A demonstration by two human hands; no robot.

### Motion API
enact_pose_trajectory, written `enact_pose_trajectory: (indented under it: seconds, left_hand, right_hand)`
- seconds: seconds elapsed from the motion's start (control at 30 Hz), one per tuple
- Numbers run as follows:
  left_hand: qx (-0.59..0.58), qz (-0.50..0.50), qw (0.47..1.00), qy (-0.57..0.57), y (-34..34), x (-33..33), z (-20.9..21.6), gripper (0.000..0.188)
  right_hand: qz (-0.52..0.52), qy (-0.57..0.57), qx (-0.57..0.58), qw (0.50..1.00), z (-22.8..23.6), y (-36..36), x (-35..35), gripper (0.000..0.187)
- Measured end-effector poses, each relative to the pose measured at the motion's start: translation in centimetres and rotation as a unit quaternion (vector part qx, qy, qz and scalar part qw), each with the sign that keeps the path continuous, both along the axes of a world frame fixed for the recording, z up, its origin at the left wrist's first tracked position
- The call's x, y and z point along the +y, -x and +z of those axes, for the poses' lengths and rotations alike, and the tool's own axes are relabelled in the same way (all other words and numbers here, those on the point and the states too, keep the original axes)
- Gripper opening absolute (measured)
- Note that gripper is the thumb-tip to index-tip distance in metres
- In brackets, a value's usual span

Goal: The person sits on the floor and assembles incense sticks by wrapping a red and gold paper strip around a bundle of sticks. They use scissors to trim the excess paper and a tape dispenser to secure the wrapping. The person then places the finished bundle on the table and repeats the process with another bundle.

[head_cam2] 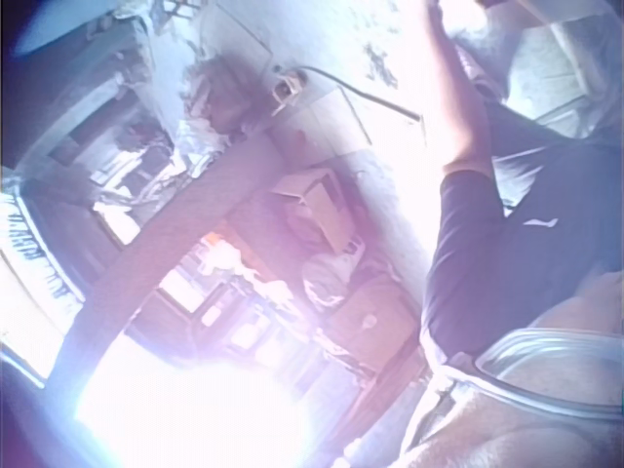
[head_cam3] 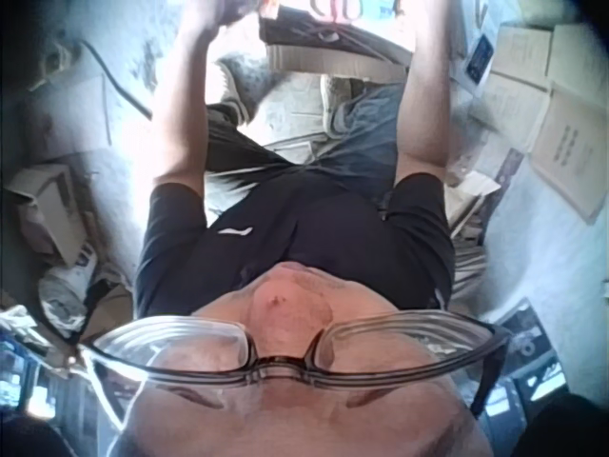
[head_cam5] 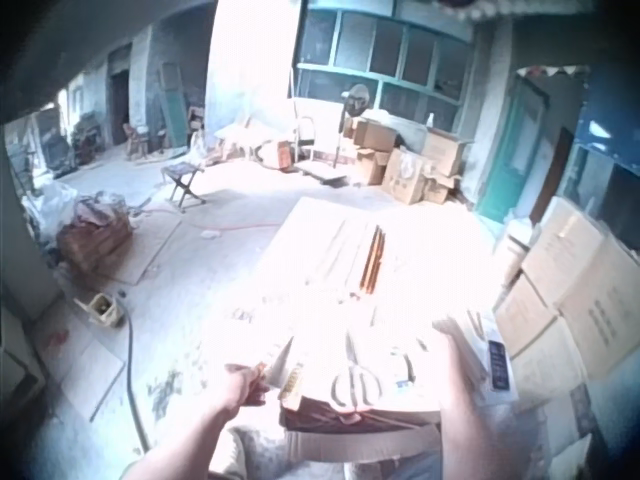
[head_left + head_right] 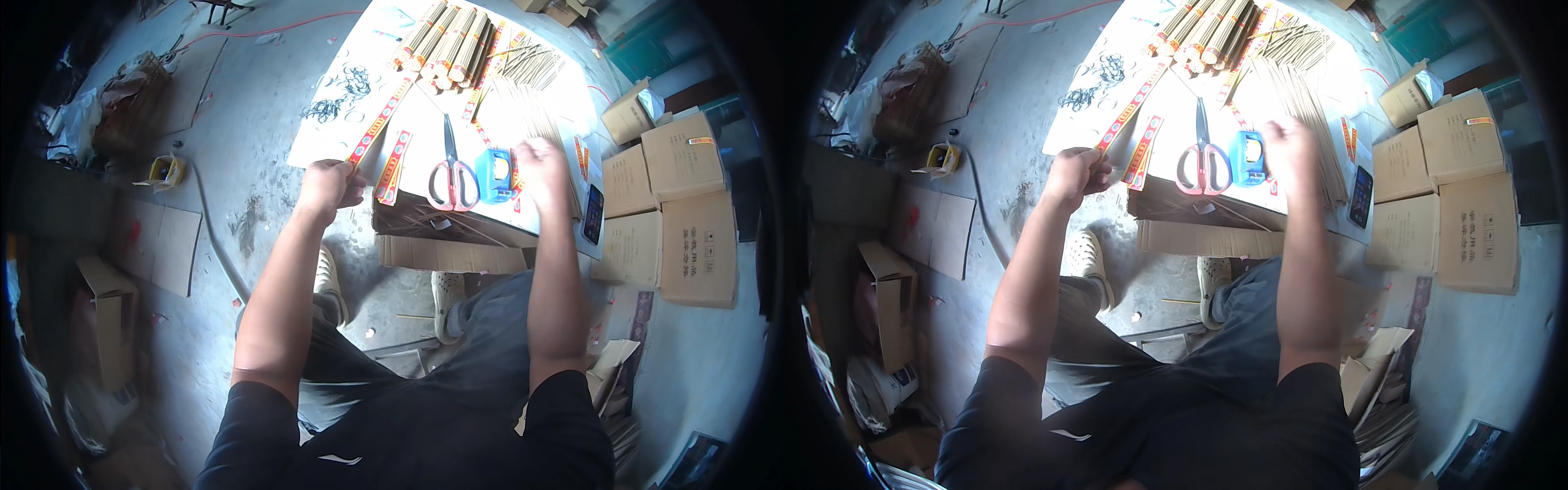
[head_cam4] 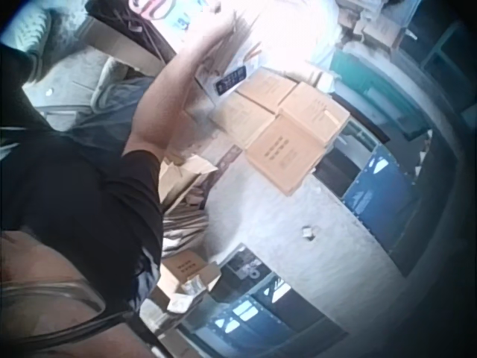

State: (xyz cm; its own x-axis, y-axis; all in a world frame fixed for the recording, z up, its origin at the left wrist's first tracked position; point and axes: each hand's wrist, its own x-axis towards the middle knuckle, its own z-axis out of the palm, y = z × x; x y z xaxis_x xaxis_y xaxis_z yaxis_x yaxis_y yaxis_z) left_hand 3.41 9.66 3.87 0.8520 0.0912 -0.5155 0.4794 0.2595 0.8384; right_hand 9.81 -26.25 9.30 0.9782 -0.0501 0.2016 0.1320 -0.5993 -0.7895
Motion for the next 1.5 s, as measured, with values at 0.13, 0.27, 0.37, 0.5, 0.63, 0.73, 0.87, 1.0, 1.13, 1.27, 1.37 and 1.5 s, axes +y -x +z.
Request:
enact_pose_trajectory:
  seconds: [0.13, 0.27, 0.37, 0.5, 0.63, 0.73, 0.87, 1.0, 1.13, 1.27, 1.37, 1.5]
  left_hand:
    - [-0.028, 0.01, 0.999, 0.04, 1.8, 0.1, 1.5, 0.022]
    - [-0.034, 0.02, 0.997, 0.066, 4.1, -0.8, 2.8, 0.022]
    - [-0.05, -0.007, 0.997, 0.05, 5.8, -0.9, 2.5, 0.024]
    - [-0.049, -0.043, 0.998, 0.025, 7.8, -0.9, 2.5, 0.028]
    - [-0.062, -0.112, 0.992, 0.003, 8.5, -0.1, 1.6, 0.029]
    - [-0.089, -0.195, 0.977, -0.007, 8.4, -0.6, 2.1, 0.028]
    - [-0.166, -0.31, 0.936, -0.021, 8.0, -1.4, 2.5, 0.026]
    - [-0.242, -0.381, 0.892, -0.013, 7.4, -2.2, 3.6, 0.054]
    - [-0.337, -0.332, 0.877, 0.079, 6.8, -7.4, 6.6, 0.043]
    - [-0.229, -0.298, 0.927, 0.02, 5.8, -9.4, 5.8, 0.029]
    - [-0.166, -0.266, 0.948, 0.054, 5.5, -9.1, 6.4, 0.032]
    - [-0.102, -0.262, 0.958, 0.048, 3.4, -8.5, 5.0, 0.029]
  right_hand:
    - [0.104, -0.276, 0.401, 0.867, -0.7, 4.3, 13.6, 0.036]
    - [0.114, -0.602, 0.437, 0.658, -4.8, 2.1, 19.8, 0.037]
    - [0.101, -0.693, 0.36, 0.616, -5.9, -0.7, 21.6, 0.033]
    - [0.126, -0.748, 0.289, 0.584, -4.3, -3.7, 19.8, 0.024]
    - [0.245, -0.773, 0.238, 0.535, -1.5, -3.5, 16.6, 0.026]
    - [0.289, -0.753, 0.226, 0.547, 0.6, -2.1, 14.1, 0.031]
    - [0.293, -0.705, 0.205, 0.613, 4.6, 2.0, 12.0, 0.031]
    - [0.276, -0.679, 0.176, 0.657, 5.4, 5.3, 10.4, 0.027]
    - [0.233, -0.683, 0.183, 0.667, 4.7, 6.9, 10.8, 0.028]
    - [0.163, -0.658, 0.142, 0.721, 4.6, 6.5, 11.3, 0.029]
    - [0.134, -0.679, 0.151, 0.706, 3.4, 5.3, 11.4, 0.03]
    - [0.119, -0.656, 0.158, 0.729, 1.2, 3.4, 12.3, 0.033]
